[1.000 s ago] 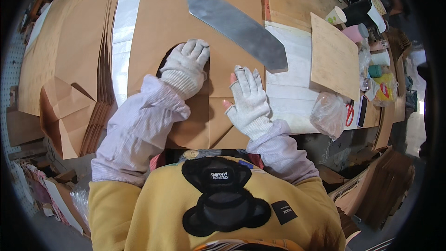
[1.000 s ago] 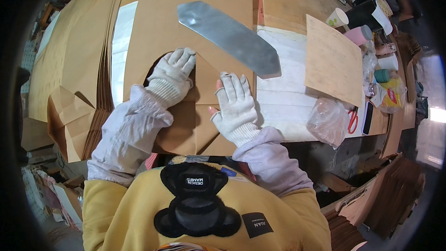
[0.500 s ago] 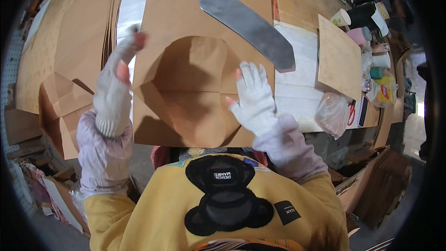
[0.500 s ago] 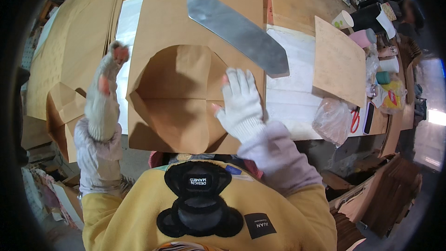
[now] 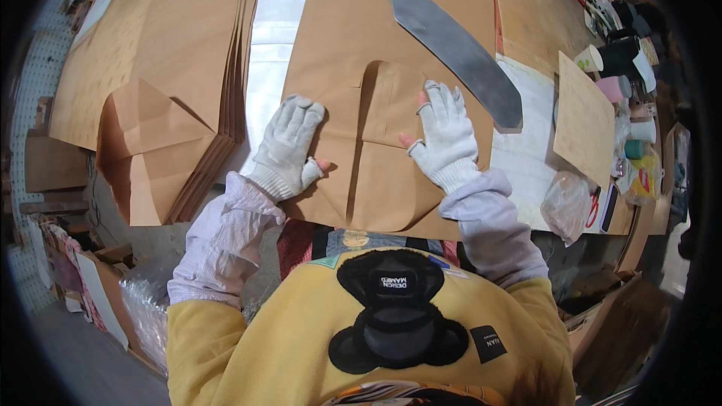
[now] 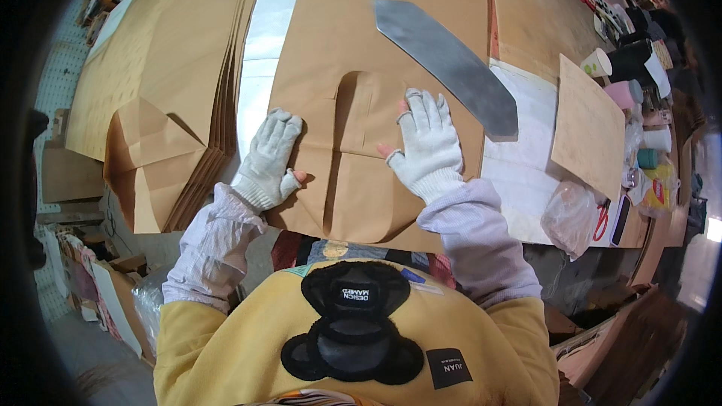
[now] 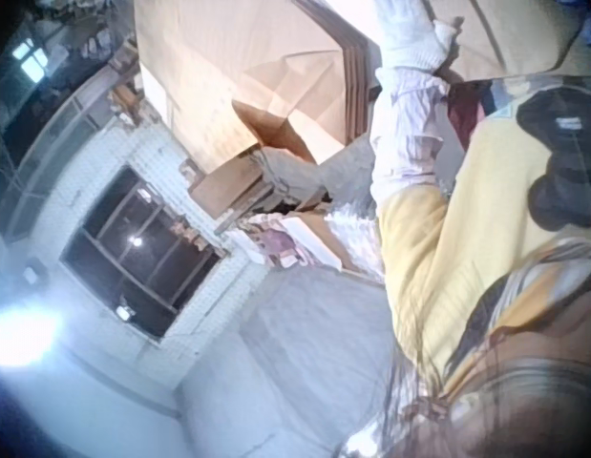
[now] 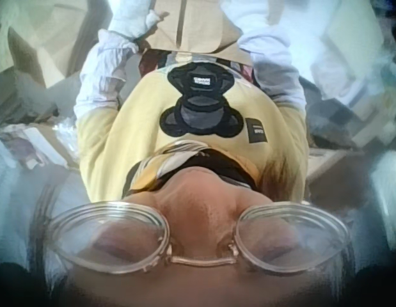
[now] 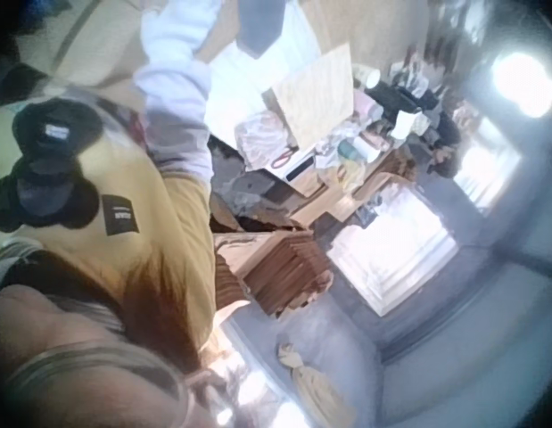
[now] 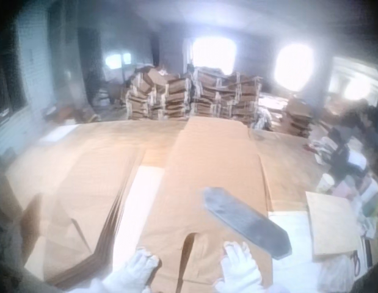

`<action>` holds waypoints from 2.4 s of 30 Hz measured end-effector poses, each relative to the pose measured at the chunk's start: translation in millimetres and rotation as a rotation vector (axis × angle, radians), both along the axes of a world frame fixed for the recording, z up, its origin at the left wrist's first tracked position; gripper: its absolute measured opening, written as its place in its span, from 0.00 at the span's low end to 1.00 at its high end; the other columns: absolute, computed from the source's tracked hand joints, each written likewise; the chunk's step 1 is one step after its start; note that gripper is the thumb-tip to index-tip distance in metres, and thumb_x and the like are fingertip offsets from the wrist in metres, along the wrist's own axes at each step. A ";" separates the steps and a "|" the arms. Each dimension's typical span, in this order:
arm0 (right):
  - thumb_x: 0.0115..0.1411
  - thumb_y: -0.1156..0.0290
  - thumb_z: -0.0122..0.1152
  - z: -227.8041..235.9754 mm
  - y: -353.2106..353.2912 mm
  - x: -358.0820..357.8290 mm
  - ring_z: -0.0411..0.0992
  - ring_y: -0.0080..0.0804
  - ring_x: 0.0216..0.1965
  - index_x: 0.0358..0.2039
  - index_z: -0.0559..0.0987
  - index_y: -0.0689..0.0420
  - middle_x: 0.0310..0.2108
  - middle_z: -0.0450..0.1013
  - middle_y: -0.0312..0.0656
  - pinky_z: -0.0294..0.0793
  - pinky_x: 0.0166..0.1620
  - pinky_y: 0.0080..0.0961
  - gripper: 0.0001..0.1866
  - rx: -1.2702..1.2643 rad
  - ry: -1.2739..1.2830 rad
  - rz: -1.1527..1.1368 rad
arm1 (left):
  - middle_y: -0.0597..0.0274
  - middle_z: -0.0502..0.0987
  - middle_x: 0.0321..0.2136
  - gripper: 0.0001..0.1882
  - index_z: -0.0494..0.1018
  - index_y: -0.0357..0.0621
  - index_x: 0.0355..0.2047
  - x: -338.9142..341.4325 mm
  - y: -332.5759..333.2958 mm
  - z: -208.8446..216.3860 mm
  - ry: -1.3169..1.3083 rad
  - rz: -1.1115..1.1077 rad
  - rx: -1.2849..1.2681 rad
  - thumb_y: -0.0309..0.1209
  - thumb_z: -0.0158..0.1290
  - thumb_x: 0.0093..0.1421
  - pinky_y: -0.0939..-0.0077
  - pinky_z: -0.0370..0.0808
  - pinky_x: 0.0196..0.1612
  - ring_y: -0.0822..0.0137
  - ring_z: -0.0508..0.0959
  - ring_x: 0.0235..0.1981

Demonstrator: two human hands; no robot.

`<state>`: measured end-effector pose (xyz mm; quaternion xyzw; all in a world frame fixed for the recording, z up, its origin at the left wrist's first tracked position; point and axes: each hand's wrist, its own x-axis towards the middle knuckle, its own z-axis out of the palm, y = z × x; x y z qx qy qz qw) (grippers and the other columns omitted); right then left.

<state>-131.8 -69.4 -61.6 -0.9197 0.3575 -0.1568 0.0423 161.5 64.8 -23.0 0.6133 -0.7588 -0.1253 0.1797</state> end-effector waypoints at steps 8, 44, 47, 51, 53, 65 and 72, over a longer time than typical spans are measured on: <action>0.57 0.58 0.72 -8.8 -6.7 -8.7 0.67 0.54 0.67 0.59 0.77 0.62 0.65 0.70 0.56 0.60 0.74 0.50 0.32 -0.037 -0.119 0.034 | 0.48 0.67 0.52 0.40 0.69 0.47 0.56 -16.1 -4.4 8.3 -0.131 0.007 -0.012 0.44 0.71 0.44 0.48 0.66 0.66 0.41 0.68 0.59; 0.58 0.66 0.70 28.7 -8.2 -12.4 0.79 0.52 0.39 0.37 0.82 0.58 0.35 0.79 0.50 0.77 0.43 0.43 0.11 0.459 -0.092 -0.156 | 0.52 0.72 0.51 0.35 0.71 0.41 0.55 -29.1 47.4 -1.4 0.017 0.105 -0.067 0.27 0.66 0.42 0.55 0.75 0.60 0.46 0.71 0.60; 0.58 0.66 0.70 25.2 -11.5 -11.9 0.79 0.52 0.39 0.39 0.81 0.57 0.36 0.79 0.49 0.77 0.44 0.43 0.11 0.441 -0.060 -0.164 | 0.52 0.71 0.53 0.36 0.71 0.40 0.57 -25.5 50.1 -4.5 0.007 0.093 -0.048 0.29 0.66 0.44 0.55 0.74 0.61 0.46 0.70 0.63; 0.57 0.65 0.71 21.1 -8.5 -11.5 0.80 0.52 0.41 0.41 0.81 0.58 0.38 0.80 0.50 0.78 0.47 0.41 0.14 0.431 -0.034 -0.173 | 0.52 0.71 0.54 0.36 0.71 0.41 0.57 -27.0 51.5 -6.0 -0.022 0.117 0.000 0.31 0.67 0.46 0.53 0.71 0.65 0.45 0.68 0.65; 0.54 0.64 0.72 19.2 0.4 -7.0 0.81 0.51 0.42 0.46 0.81 0.61 0.39 0.80 0.49 0.79 0.52 0.45 0.21 0.050 -0.231 0.029 | 0.52 0.71 0.55 0.35 0.71 0.43 0.57 -29.9 49.8 -3.8 -0.026 0.128 0.050 0.30 0.67 0.46 0.50 0.67 0.67 0.44 0.66 0.66; 0.57 0.40 0.66 30.4 36.3 -4.6 0.59 0.46 0.71 0.64 0.75 0.57 0.66 0.67 0.46 0.47 0.77 0.53 0.42 0.099 0.140 0.140 | 0.49 0.69 0.55 0.40 0.68 0.47 0.60 -41.5 41.7 11.8 -0.266 0.063 0.050 0.26 0.64 0.41 0.46 0.68 0.62 0.39 0.66 0.65; 0.54 0.43 0.71 26.9 30.1 -6.4 0.61 0.44 0.69 0.60 0.78 0.57 0.65 0.69 0.45 0.52 0.75 0.51 0.40 0.100 0.061 0.199 | 0.47 0.69 0.55 0.40 0.68 0.47 0.59 -44.8 42.3 9.7 -0.266 0.076 0.041 0.26 0.64 0.41 0.46 0.69 0.61 0.39 0.66 0.64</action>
